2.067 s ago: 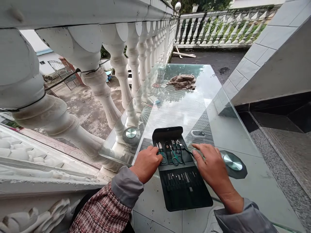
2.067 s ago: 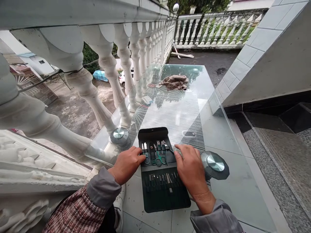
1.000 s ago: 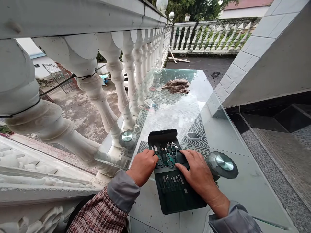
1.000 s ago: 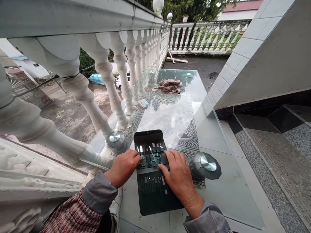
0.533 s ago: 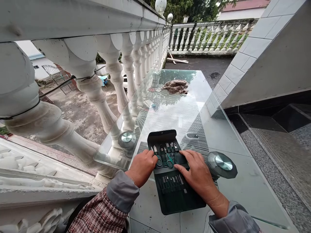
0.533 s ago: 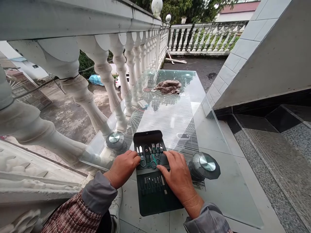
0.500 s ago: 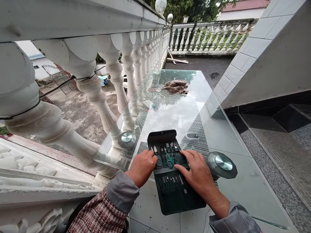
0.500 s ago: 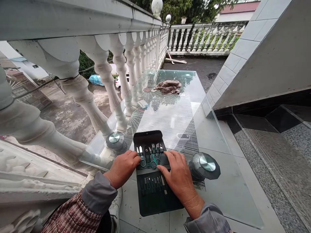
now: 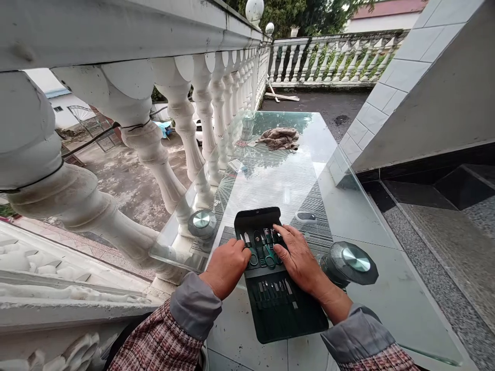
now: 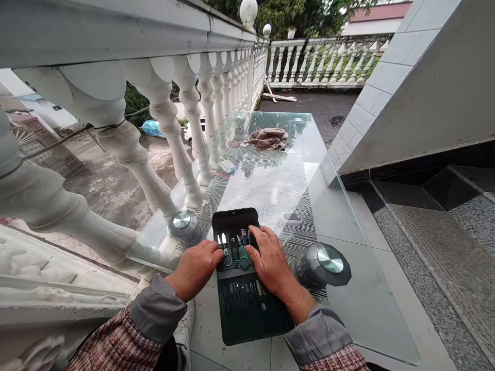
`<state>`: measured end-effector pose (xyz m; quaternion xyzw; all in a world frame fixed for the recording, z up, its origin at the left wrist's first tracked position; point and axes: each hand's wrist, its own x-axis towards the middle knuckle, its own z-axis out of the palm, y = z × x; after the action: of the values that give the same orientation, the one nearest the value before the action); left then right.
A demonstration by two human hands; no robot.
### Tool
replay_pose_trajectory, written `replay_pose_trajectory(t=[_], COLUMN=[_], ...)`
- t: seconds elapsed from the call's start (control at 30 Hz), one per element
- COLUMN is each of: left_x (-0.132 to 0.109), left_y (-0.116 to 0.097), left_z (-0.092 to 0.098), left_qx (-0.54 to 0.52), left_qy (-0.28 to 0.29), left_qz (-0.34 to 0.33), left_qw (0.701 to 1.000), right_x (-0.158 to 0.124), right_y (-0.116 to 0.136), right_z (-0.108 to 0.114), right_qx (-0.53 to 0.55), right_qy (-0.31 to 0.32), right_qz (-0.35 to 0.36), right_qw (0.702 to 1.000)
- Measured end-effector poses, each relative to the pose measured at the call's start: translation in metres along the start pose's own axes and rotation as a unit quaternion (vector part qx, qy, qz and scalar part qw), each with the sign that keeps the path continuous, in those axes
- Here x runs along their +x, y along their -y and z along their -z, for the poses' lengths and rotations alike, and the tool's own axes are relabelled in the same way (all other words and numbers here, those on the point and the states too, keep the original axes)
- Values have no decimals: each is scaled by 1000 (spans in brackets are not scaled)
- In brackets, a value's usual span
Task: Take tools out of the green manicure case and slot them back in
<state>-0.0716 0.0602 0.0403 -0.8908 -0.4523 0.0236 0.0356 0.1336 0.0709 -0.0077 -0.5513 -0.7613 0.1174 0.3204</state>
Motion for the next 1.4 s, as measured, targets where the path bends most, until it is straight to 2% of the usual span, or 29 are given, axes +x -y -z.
replay_pose_trajectory(t=[0.23,0.53,0.73,0.87,0.97,1.03,1.13,1.27,1.4], left_x=[0,0,1,-1,-1,-1,-2,-2,0], left_y=[1,0,0,1,2,2,2,1,0], left_z=[0,0,2,2,2,2,2,2,1], left_qx=[0,0,2,4,8,11,13,16,22], left_qy=[4,3,3,7,12,13,11,5,-5], left_qz=[-4,-4,-6,-10,-13,-15,-14,-10,-6], left_qw=[1000,1000,1000,1000,1000,1000,1000,1000,1000], right_x=[4,6,7,7,5,2,-6,-21,-31], right_y=[-4,0,2,2,-2,-6,-15,-22,-20], right_z=[-3,-4,-6,1,13,23,32,35,31], right_qx=[37,-70,-43,45,112,119,65,-51,-117], right_qy=[-2,22,28,-8,-57,-68,-57,-42,-25], right_qz=[6,79,77,27,-72,-134,-155,-99,-55], right_qw=[999,994,996,999,990,981,984,993,991])
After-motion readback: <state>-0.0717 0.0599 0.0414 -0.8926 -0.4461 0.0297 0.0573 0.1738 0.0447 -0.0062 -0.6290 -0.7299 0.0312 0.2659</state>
